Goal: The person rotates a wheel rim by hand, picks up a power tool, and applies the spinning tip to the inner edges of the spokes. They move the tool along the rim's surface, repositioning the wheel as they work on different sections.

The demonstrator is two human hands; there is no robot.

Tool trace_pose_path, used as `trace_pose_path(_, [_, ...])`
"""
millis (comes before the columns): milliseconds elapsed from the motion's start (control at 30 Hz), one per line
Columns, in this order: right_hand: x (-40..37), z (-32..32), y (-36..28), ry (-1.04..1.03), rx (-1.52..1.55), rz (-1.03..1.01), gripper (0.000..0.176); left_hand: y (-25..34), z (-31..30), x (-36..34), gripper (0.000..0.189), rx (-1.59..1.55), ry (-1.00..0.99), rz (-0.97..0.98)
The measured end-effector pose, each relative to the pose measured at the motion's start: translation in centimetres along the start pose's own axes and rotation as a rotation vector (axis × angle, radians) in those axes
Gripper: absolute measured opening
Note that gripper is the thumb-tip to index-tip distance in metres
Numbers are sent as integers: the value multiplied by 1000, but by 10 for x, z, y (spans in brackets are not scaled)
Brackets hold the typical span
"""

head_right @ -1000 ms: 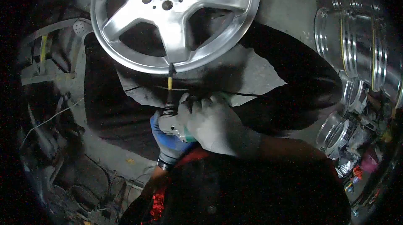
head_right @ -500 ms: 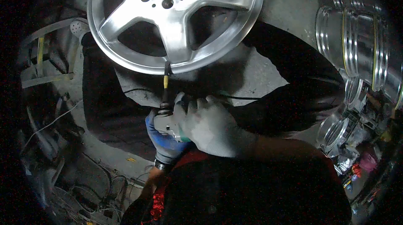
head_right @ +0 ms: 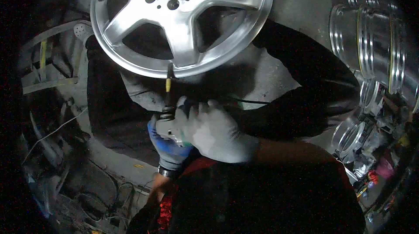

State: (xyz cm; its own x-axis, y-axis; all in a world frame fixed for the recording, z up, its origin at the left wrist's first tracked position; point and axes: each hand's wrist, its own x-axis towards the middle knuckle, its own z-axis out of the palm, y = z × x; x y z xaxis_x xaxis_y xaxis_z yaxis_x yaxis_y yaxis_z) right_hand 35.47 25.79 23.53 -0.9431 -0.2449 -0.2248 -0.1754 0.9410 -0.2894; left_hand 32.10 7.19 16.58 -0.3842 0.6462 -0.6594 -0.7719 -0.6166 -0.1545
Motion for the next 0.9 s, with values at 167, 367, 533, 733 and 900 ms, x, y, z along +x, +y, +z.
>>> trace_pose_path(167, [7, -7, -5, -80, -26, 29, 56, -5, 9, 0, 78, -63, -7, -60])
trace_pose_path(367, [41, 7, -27, -20, 108, 16, 31, 35, 9, -12, 55, 145, -2, 197])
trace_pose_path(533, [24, 8, -23, 5, 62, 37, 34, 26, 9, -7, 57, 95, 45, 110])
trace_pose_path(733, [7, 3, -22, 9, -43, 52, 40, 10, 0, -11, 62, -114, -45, -64])
trace_pose_path(900, [38, 12, -35, -4, 67, 20, 34, 38, 7, -12, 61, 99, -69, 89])
